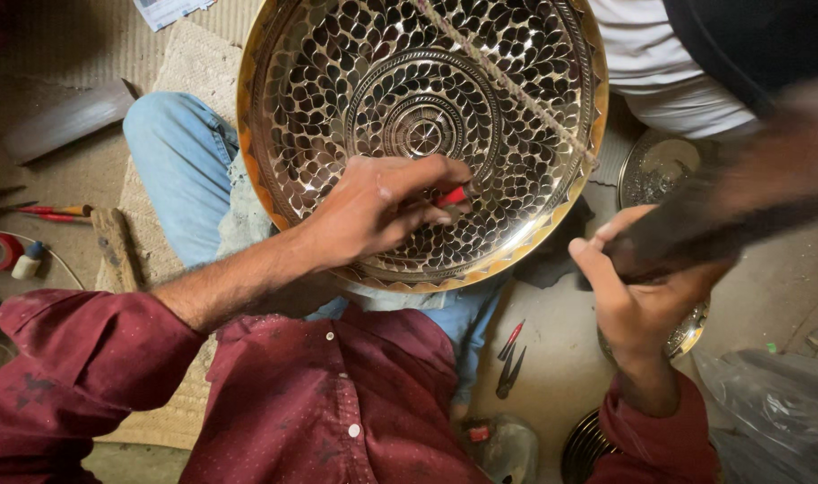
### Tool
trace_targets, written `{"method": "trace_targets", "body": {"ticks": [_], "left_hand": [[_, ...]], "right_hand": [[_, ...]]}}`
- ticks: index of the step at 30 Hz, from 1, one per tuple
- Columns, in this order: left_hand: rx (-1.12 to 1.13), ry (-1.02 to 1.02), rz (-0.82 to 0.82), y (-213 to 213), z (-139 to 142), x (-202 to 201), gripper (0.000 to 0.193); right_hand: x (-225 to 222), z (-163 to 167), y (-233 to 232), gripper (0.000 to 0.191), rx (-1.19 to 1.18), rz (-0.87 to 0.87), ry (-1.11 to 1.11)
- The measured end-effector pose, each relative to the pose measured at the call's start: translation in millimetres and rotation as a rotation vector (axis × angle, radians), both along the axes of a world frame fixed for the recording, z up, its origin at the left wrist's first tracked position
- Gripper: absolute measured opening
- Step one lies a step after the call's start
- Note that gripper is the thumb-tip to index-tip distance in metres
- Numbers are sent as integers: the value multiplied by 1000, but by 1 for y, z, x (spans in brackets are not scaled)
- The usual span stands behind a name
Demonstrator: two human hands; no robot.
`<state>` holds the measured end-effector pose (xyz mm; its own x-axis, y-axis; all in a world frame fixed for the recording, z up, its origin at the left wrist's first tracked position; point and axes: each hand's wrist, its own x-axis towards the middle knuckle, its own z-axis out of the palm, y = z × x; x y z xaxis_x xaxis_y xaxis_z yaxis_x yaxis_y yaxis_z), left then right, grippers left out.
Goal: The person sits on the floor with a large decorative brass tray on their lap, holding a red punch against the tray's patterned surface and striking it with a wooden mallet to emboss the design. They reposition the punch repeatedly across the tray, with other finished trays stacked nearby.
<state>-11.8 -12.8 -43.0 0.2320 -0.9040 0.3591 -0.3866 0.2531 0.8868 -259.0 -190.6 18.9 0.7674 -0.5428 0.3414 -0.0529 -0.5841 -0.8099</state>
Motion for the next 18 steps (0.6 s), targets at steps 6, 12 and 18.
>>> {"method": "trace_targets", "body": {"ticks": [6, 12, 18], "left_hand": [[8, -38, -3, 3, 0, 1, 35], [14, -35, -7, 5, -1, 2, 37], [17, -44, -14, 0, -11, 1, 33]], "right_hand": [[11, 9, 1, 79, -306, 44, 379], [17, 7, 4, 75, -440, 62, 341], [17, 4, 4, 72, -431, 77, 322]]}}
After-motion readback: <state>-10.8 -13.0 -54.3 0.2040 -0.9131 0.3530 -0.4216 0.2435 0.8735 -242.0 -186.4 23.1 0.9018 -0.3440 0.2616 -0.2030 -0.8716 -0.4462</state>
